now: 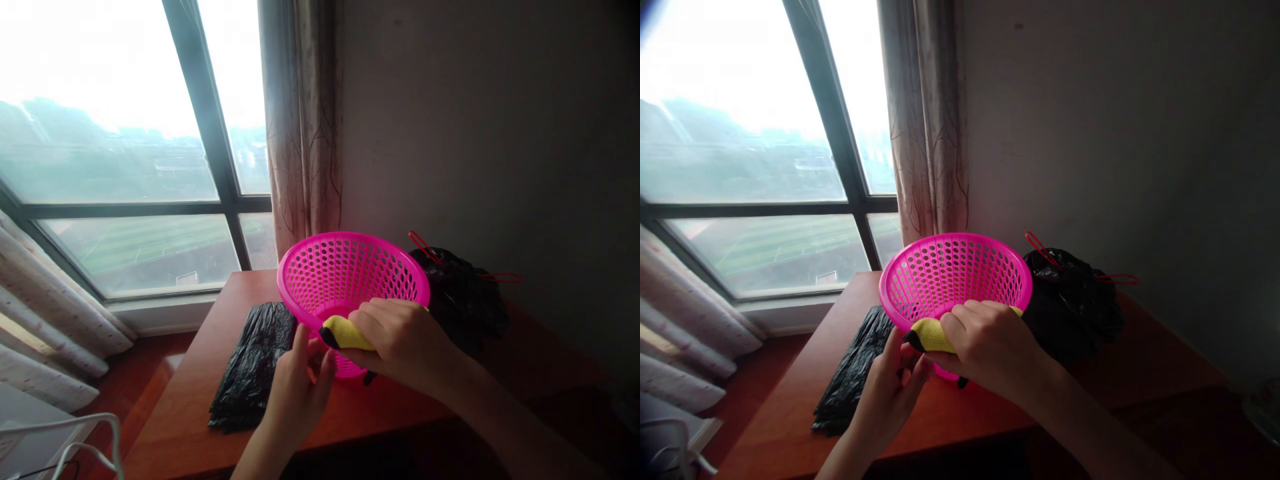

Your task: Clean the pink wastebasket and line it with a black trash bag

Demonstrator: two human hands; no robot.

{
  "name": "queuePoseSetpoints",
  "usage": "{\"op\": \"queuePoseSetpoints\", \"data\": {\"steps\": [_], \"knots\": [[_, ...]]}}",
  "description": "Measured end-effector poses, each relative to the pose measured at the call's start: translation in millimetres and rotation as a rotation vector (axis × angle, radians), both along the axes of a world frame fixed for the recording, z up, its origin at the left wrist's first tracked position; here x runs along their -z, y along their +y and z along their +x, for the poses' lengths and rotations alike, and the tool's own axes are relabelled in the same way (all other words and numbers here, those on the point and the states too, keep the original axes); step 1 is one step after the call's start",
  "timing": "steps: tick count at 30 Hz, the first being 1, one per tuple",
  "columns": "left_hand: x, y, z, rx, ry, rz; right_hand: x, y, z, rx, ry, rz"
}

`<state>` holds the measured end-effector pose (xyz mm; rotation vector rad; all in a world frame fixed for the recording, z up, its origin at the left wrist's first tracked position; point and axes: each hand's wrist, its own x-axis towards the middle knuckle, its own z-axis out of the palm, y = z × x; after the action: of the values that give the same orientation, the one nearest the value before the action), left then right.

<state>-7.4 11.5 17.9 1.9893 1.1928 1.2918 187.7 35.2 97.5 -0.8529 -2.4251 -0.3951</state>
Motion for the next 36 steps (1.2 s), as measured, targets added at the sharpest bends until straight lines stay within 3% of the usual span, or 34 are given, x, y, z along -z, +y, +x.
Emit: {"op": "queuePoseSetpoints", "data": {"steps": [11, 17, 21, 25, 30, 36], "knots": [[-11.3, 10, -34, -0.050, 0.287, 0.158, -2.5, 0, 14, -0.058, -0.009, -0.035], [-24.2, 28, -60, 0.021, 0.107, 0.170, -7.8, -2, 31, -0.152, -0.001, -0.069], [-21.2, 55, -76, 0.041, -0.001, 0.093, -6.0, 1, 36, -0.167, 0.004, -0.072], [-16.5, 70, -73, 0.138, -0.127, -0.013, 0.1, 3, 35, -0.121, 0.018, -0.063], [-8.9, 50, -62, 0.129, -0.170, -0.059, 4.5, 3, 33, -0.069, -0.007, -0.052], [-1.5, 0, -50, -0.134, -0.146, 0.127, 3.0, 1, 26, -0.041, -0.008, -0.049]]}}
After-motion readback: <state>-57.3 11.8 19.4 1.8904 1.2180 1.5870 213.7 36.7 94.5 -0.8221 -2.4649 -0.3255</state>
